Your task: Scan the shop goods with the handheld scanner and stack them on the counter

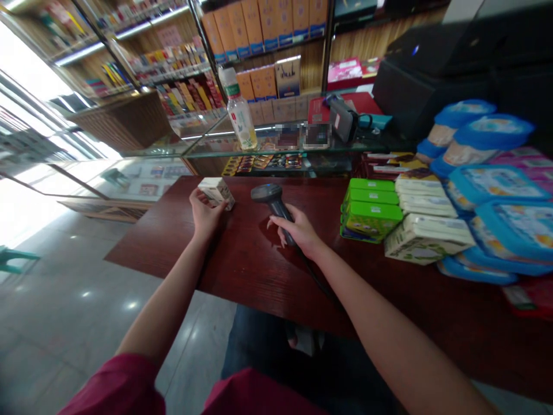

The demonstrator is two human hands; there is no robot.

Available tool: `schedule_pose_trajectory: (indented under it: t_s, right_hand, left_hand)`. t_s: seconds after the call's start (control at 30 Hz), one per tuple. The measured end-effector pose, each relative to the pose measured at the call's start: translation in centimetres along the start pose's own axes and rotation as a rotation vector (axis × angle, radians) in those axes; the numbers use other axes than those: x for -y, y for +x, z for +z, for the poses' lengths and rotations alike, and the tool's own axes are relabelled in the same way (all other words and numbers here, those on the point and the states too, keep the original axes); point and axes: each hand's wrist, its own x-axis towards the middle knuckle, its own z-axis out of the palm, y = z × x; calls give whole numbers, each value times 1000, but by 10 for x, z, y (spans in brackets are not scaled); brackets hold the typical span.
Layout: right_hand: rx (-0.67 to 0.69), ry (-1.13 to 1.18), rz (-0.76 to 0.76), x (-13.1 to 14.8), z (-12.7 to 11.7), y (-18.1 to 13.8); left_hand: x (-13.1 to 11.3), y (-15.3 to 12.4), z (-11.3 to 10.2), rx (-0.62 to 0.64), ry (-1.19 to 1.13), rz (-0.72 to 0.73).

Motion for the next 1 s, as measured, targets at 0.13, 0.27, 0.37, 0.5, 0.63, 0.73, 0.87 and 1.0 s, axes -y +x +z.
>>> schedule_pose_trajectory:
  t_s: [0.13,0.27,0.37,0.5,0.63,0.73,0.87,1.0]
  right_hand:
    - [-32,8,16,0,0,0]
    - [-34,6,25,1,-1,0]
    - [-31,0,30,-3,-2,1]
    - [-51,4,55,-6,-4,2]
    - [-49,-30,64,-3,-3,0]
    - [-46,-40,34,-4,-2,-1]
    - [-109,-54,-81,-9,-2,-1]
    - [-229,-154,-240,-1,-10,-15]
  left_hand:
    - [15,10,3,8,20,-142]
    - [28,49,12,-45,99,-179]
    - [37,82,23,-66,182,-213]
    - [47,109,37,-69,212,-238]
    - [48,118,43,-42,232,-277]
    - [45,120,43,-6,257,-322]
    - [43,119,39,-24,158,-349]
    - [35,99,39,-160,-63,-48]
